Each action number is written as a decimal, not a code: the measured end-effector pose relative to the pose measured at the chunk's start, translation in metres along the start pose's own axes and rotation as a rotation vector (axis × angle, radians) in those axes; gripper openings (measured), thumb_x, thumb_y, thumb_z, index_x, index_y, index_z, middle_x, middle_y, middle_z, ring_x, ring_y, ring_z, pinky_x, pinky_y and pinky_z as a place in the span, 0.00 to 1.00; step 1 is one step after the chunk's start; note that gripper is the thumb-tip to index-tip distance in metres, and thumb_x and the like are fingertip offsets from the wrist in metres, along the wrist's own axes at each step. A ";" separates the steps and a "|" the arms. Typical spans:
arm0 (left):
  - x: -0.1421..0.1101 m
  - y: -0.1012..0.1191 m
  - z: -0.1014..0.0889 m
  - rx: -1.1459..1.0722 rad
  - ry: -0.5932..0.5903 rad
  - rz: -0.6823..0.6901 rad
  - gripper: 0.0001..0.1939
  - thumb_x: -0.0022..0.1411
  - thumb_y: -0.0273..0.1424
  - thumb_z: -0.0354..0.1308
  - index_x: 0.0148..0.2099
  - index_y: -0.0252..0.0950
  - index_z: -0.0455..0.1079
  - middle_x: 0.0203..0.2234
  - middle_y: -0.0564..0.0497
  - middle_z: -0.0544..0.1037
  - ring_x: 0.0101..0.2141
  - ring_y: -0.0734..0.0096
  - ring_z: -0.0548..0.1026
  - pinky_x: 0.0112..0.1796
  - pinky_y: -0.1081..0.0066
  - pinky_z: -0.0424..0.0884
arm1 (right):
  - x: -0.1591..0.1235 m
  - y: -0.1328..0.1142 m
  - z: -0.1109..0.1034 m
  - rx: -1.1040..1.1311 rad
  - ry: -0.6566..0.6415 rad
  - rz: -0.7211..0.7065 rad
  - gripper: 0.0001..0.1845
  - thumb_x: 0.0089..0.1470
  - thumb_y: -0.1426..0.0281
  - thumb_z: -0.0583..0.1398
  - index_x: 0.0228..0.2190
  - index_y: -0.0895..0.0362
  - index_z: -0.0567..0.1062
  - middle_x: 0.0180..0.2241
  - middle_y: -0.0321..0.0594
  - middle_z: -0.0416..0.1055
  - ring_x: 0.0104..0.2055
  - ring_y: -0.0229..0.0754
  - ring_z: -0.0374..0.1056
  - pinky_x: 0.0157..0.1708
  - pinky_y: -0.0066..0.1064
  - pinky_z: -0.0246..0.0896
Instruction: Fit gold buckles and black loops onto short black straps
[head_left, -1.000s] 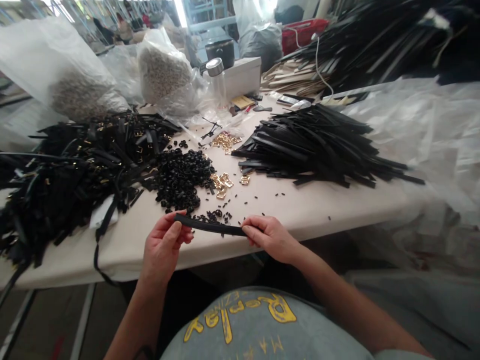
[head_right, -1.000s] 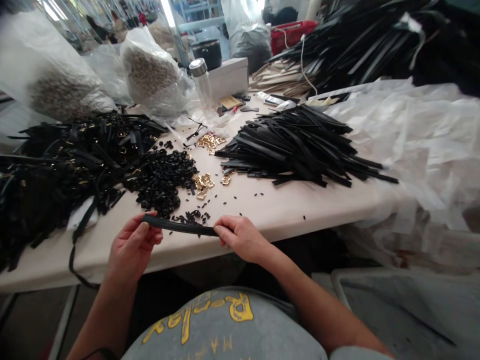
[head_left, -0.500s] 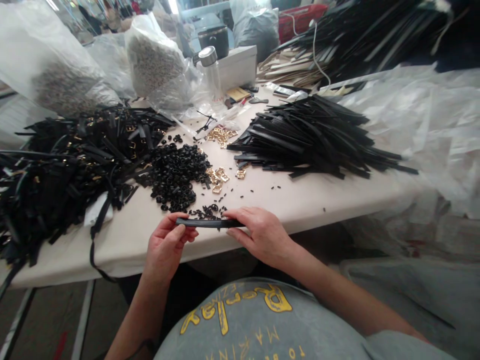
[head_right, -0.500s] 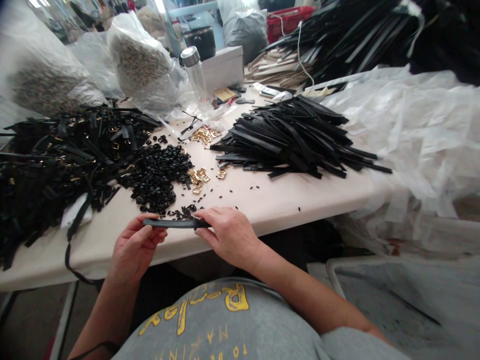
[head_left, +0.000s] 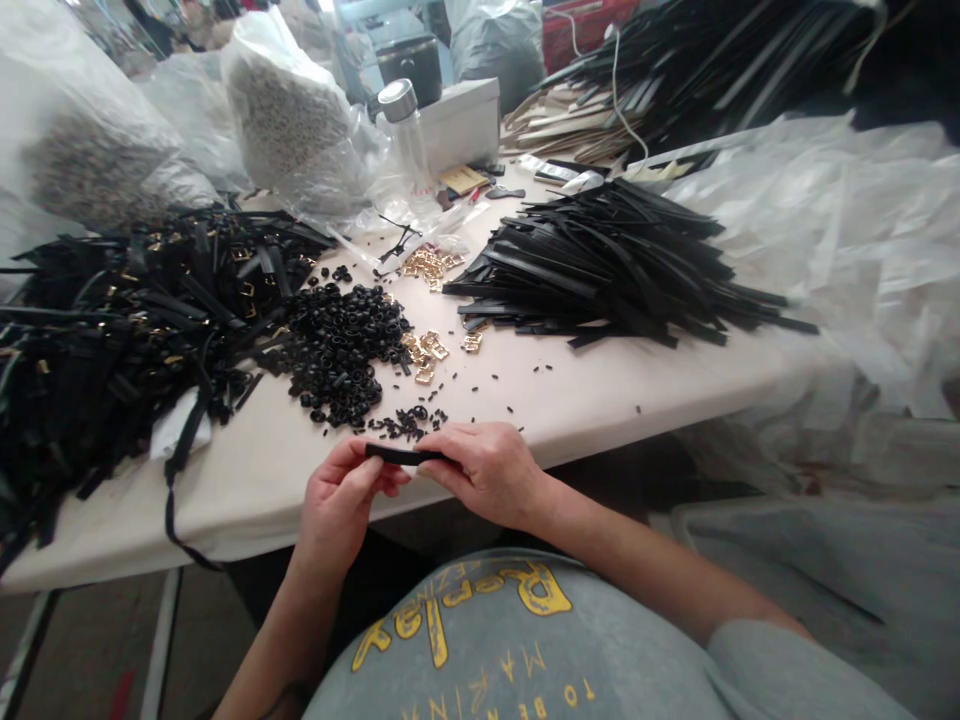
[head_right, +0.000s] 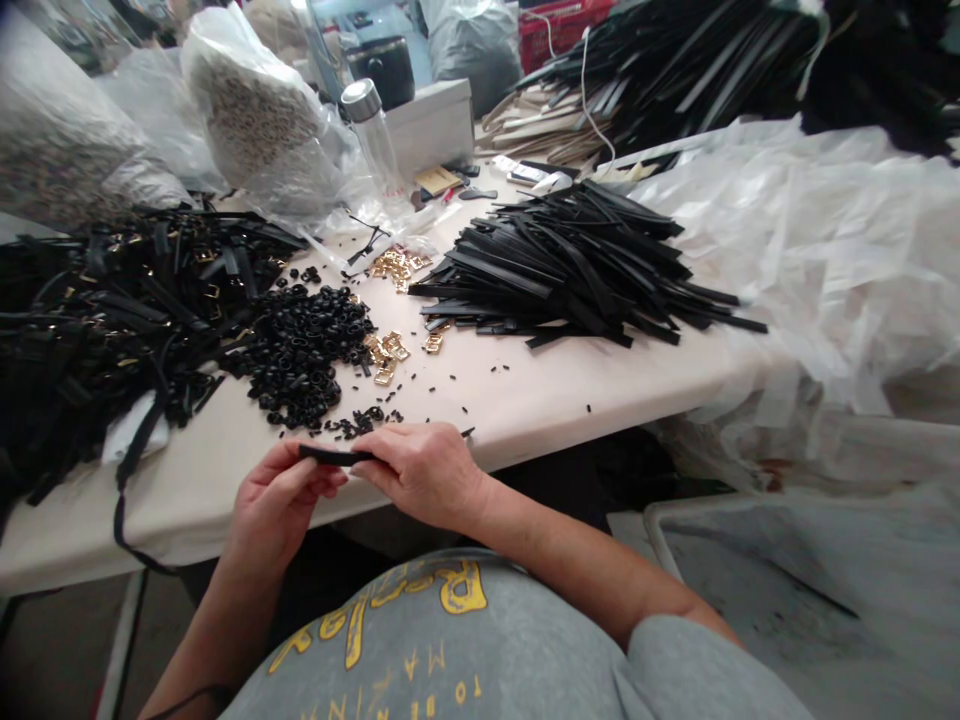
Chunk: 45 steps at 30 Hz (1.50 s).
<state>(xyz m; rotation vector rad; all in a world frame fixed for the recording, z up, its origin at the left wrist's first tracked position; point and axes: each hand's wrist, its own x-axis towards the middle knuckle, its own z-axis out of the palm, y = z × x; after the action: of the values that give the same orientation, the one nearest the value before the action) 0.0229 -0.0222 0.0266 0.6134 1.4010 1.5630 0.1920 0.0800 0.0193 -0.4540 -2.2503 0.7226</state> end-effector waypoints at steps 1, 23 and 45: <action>0.001 0.000 0.001 -0.053 0.009 -0.043 0.09 0.52 0.32 0.68 0.34 0.34 0.75 0.22 0.51 0.79 0.23 0.73 0.77 0.23 0.79 0.71 | -0.001 -0.001 0.000 0.024 0.028 0.003 0.12 0.63 0.62 0.59 0.39 0.58 0.77 0.31 0.38 0.77 0.28 0.35 0.70 0.28 0.25 0.60; -0.001 0.007 0.003 0.599 -0.060 0.470 0.08 0.57 0.29 0.65 0.41 0.42 0.80 0.44 0.47 0.79 0.45 0.61 0.76 0.51 0.63 0.71 | -0.001 -0.004 0.000 0.052 0.004 0.075 0.06 0.55 0.74 0.59 0.27 0.57 0.73 0.25 0.35 0.71 0.26 0.35 0.65 0.26 0.25 0.56; 0.006 0.001 -0.016 0.316 0.090 0.372 0.22 0.61 0.50 0.58 0.30 0.36 0.75 0.29 0.47 0.77 0.32 0.64 0.76 0.38 0.66 0.74 | -0.004 0.003 -0.009 0.173 0.011 0.276 0.03 0.54 0.73 0.61 0.28 0.56 0.74 0.27 0.35 0.73 0.29 0.35 0.67 0.31 0.26 0.60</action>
<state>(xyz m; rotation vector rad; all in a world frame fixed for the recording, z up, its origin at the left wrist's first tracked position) 0.0065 -0.0246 0.0230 1.0535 1.6911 1.6815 0.2018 0.0839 0.0207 -0.6896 -2.1145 1.0431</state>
